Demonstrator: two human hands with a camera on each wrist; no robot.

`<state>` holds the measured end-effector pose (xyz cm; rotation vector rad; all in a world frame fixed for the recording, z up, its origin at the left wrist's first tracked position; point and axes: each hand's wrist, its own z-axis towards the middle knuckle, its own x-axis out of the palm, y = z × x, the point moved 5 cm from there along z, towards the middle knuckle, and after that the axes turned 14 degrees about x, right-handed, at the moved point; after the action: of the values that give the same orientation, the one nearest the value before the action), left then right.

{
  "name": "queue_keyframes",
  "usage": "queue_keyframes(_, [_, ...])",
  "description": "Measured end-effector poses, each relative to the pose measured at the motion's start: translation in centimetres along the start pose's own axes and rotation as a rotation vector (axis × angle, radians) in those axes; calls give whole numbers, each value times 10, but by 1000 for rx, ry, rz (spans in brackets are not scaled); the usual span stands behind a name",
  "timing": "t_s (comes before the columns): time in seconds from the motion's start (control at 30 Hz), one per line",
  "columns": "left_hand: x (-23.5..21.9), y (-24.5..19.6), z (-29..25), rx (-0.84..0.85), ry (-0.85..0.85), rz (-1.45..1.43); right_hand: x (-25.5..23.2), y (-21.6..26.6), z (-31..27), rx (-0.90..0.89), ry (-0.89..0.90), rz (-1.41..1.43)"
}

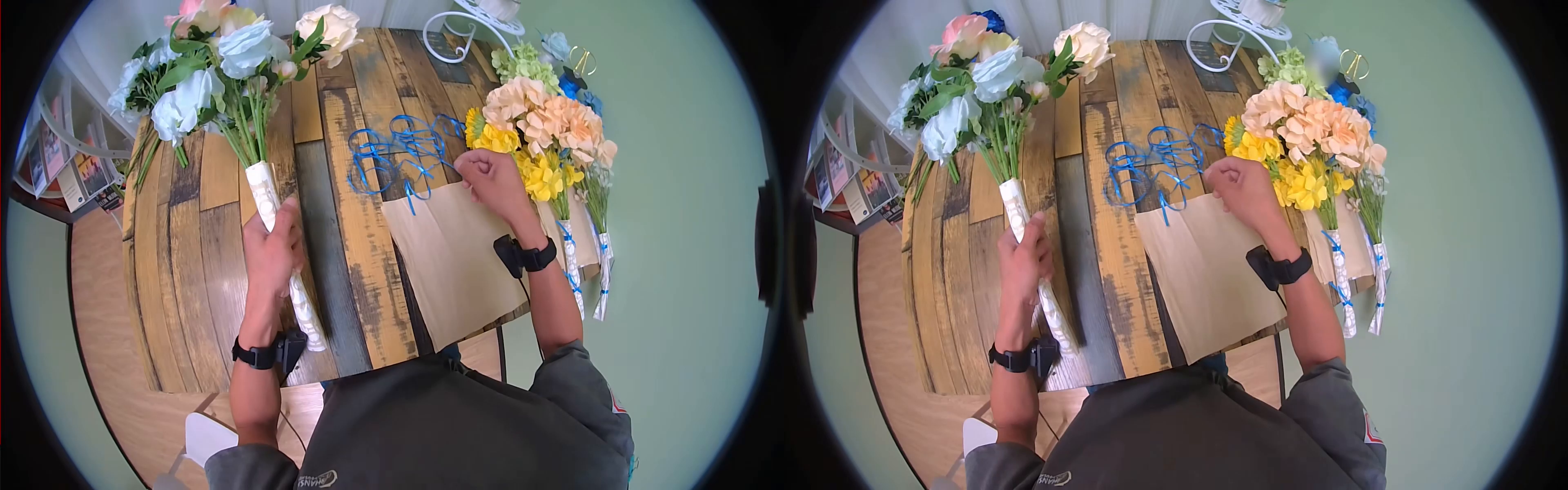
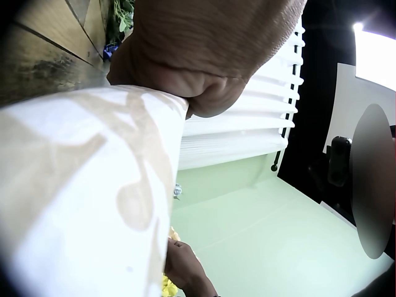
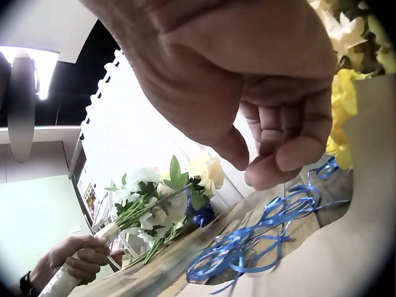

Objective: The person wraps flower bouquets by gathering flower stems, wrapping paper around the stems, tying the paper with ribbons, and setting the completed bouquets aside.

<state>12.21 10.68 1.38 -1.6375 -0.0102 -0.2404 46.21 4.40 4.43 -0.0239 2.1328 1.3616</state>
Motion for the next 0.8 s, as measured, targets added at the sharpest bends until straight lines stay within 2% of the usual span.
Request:
queue_keyframes(0.03, [0, 1, 0, -1, 5, 0, 0, -3, -2, 3, -4, 1])
queue_keyframes(0.1, [-1, 3, 0, -18, -4, 3, 6, 1, -10, -175, 11, -142])
queue_keyframes(0.13, [0, 3, 1, -17, 2, 2, 8, 0, -12, -174, 5, -142])
queue_keyframes(0.2, [0, 4, 0, -10, 15, -1, 21, 8, -21, -360, -6, -330])
queue_keyframes(0.33, [2, 2, -1, 4, -1, 45, 45, -5, -12, -392, 0, -339])
queue_keyframes(0.4, [3, 1, -3, -26, 3, 37, 58, -12, -4, -533, -68, -493])
queue_keyframes(0.43, [2, 2, -2, -13, -11, 43, 61, -8, 1, -550, -88, -464])
queue_keyframes(0.5, [2, 0, -4, -4, 3, 48, 65, -14, 3, -448, -72, -507])
queue_keyframes(0.63, [4, 9, -5, 7, 90, 42, 57, -13, 0, -398, -132, -495])
queue_keyframes(0.8, [13, 1, -10, 4, 62, 35, 57, 25, -15, -448, -62, -287])
